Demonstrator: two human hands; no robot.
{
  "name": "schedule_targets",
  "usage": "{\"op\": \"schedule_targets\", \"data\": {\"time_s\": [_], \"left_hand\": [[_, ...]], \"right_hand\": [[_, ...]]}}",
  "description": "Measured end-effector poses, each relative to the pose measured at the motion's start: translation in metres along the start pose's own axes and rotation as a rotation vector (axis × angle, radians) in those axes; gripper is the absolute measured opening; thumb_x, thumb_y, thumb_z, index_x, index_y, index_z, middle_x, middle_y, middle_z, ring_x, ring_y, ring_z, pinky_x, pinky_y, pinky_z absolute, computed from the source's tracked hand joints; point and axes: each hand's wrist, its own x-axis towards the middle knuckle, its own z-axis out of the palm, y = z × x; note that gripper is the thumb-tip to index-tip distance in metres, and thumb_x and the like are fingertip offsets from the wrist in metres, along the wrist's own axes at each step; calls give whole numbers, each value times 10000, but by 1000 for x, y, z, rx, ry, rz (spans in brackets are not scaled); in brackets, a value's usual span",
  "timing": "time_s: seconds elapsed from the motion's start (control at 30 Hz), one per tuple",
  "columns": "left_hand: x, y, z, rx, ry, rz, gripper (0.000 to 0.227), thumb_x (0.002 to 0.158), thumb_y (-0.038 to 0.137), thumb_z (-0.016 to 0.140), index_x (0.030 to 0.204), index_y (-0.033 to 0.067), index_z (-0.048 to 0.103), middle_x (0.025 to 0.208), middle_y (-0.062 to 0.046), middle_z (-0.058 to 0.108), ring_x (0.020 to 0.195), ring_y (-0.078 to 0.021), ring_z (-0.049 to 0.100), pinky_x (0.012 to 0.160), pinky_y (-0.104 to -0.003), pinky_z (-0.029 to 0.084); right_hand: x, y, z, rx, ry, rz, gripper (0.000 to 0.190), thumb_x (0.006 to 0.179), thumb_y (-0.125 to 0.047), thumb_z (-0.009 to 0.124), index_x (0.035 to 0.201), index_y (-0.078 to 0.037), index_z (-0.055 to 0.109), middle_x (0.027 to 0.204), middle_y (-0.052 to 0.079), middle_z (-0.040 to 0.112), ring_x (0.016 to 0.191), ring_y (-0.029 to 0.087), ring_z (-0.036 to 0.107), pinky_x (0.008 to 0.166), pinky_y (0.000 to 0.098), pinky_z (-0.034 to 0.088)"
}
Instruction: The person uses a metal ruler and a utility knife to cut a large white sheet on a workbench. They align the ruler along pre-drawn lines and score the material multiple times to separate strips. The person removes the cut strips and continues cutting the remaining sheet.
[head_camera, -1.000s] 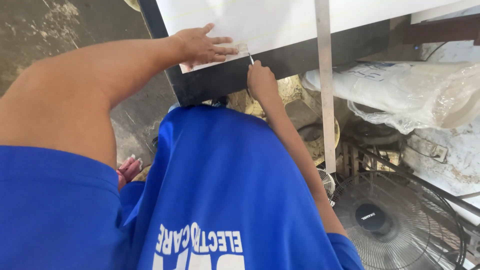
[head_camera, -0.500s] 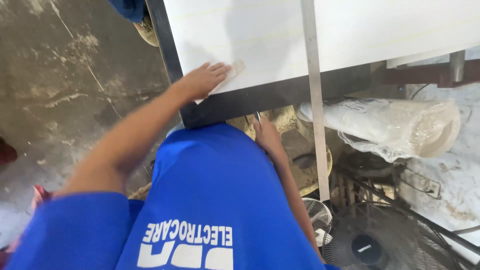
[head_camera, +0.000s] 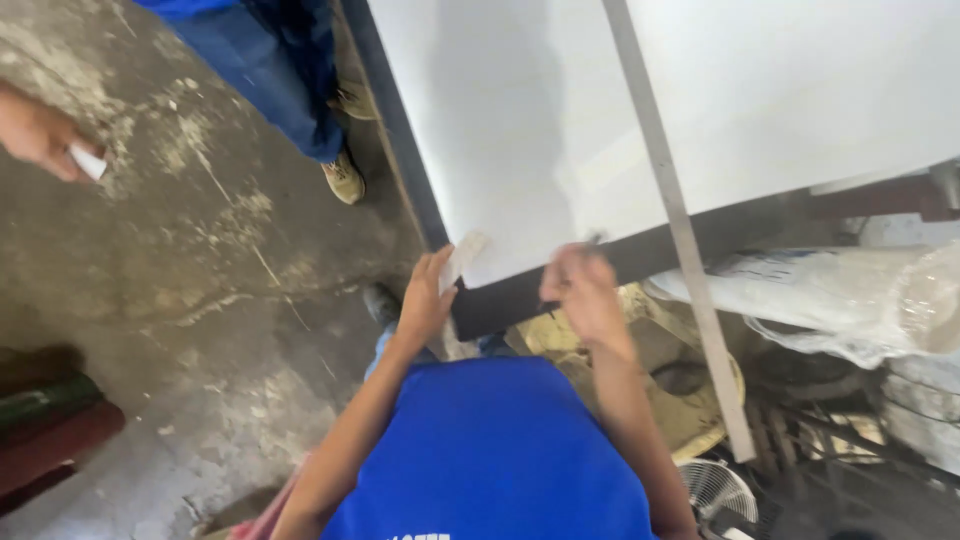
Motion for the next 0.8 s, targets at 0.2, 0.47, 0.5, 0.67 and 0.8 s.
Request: {"op": "schedule_targets", "data": {"time_s": [0.2, 0.47, 0.5, 0.67, 0.8], "left_hand": [[-40, -60, -107, -270, -103, 23, 786, 811, -86, 824, 1542, 52, 570, 1364, -269, 657, 1290, -509, 638, 1097, -568, 531], [-64, -87, -228, 109, -373, 307, 552, 908, -59, 722, 1422, 137, 663, 1298, -136, 729, 1217, -360, 703, 1061, -468, 551], [-59, -93, -237, 115, -377, 317, 552, 908, -59, 722, 1422, 137, 663, 1298, -136, 729, 1217, -360, 703, 1061, -468, 551], [-26, -127, -264, 115, -224, 392, 443, 1003, -2, 580, 1413, 135, 674, 1236, -130, 730, 1129, -330, 689, 968, -403, 543], [29, -160, -277, 327, -217, 417, 565, 912, 201, 812, 1449, 197, 638, 1204, -46, 716, 1112, -255, 678, 948, -394, 522]], "right_hand": [[31, -58, 37, 763, -755, -642, 432, 1003, -599, 693, 924, -175, 657, 546, 4, 599, 394, 73, 441, 419, 234, 389], [3, -30, 281, -741, -246, 101, 640, 1072, -610, 549, 955, -74, 878, 1014, 256, 817, 1108, 507, 719, 997, 532, 537], [0, -27, 293, -735, -237, 97, 640, 1072, -610, 549, 955, -74, 878, 1014, 256, 817, 1108, 507, 719, 997, 532, 537], [21, -22, 322, -782, -424, 157, 487, 872, -484, 876, 1097, -52, 859, 858, 191, 791, 814, 294, 714, 740, 425, 524], [80, -27, 316, -843, -435, 113, 514, 824, -570, 900, 1035, -103, 862, 796, 140, 773, 774, 261, 703, 734, 415, 524]]}}
